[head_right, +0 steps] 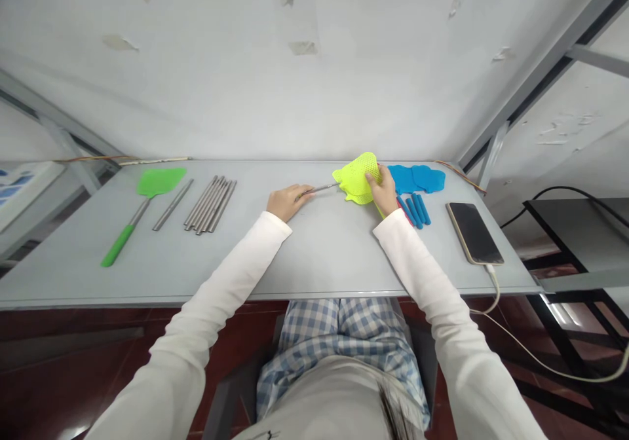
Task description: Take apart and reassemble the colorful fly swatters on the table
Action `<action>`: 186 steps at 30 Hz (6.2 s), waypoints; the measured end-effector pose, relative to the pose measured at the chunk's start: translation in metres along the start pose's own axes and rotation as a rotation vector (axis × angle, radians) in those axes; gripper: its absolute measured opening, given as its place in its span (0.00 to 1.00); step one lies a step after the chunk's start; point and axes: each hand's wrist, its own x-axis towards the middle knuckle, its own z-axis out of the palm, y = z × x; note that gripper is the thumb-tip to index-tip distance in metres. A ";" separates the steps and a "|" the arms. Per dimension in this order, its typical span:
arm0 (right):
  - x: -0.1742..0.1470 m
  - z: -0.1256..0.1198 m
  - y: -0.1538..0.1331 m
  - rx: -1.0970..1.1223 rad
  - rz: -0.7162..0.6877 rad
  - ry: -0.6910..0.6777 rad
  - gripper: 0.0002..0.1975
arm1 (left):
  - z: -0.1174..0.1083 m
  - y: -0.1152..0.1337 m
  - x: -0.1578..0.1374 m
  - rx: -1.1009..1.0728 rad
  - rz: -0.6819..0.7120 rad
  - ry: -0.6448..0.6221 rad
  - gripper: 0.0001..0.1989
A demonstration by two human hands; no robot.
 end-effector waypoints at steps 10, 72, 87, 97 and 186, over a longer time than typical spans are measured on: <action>-0.006 0.004 -0.007 0.405 0.166 0.004 0.26 | -0.003 -0.003 0.002 0.048 -0.048 0.009 0.20; -0.008 -0.014 -0.016 0.451 0.169 -0.312 0.30 | -0.014 -0.014 -0.002 -0.035 0.055 0.003 0.20; -0.009 -0.012 -0.015 0.495 0.174 -0.272 0.29 | -0.011 -0.013 -0.002 -0.037 0.060 0.020 0.20; -0.009 -0.012 -0.012 0.529 0.169 -0.315 0.32 | -0.009 -0.015 -0.003 -0.049 0.098 0.051 0.20; -0.014 -0.024 -0.026 0.218 0.067 -0.294 0.25 | -0.081 -0.085 -0.078 -0.480 -0.413 0.433 0.17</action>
